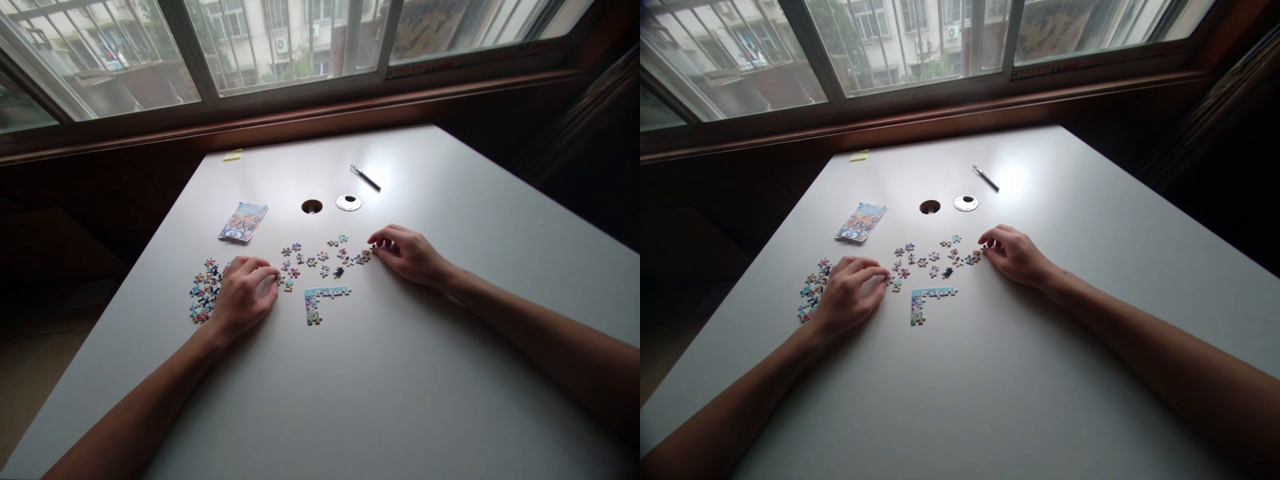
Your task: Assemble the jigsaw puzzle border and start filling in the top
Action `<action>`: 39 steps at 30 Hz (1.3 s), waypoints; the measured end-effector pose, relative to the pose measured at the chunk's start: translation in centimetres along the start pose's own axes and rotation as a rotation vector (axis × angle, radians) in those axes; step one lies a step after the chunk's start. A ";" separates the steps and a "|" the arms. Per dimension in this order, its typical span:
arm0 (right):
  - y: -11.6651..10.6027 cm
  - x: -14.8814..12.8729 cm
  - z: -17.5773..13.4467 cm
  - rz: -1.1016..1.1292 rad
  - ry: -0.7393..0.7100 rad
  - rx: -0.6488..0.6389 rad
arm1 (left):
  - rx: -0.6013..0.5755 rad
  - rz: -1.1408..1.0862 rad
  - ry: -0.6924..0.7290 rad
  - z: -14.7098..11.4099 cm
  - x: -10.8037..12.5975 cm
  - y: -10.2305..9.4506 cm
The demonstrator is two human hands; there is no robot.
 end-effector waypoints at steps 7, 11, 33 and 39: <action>0.0 -0.2 0.0 0.012 -0.008 0.004 | -0.010 0.006 0.013 0.0 -0.1 0.1; 0.0 -0.1 0.0 0.017 -0.008 -0.002 | -0.004 -0.001 0.015 -0.1 -0.2 0.2; -0.1 -0.3 0.0 -0.031 0.014 -0.021 | 0.004 0.001 -0.060 -0.1 -0.1 0.2; -0.1 -0.3 0.0 -0.036 0.008 -0.022 | -0.040 0.031 -0.052 -0.2 0.1 0.0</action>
Point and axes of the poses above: each hand's wrist, its own z-axis towards the middle knuckle, its own y-axis out of the palm, x = y × z, the point moved 1 cm from there along z, towards the middle knuckle, and after that the axes turned 5 degrees about z, right-handed, at the moved point
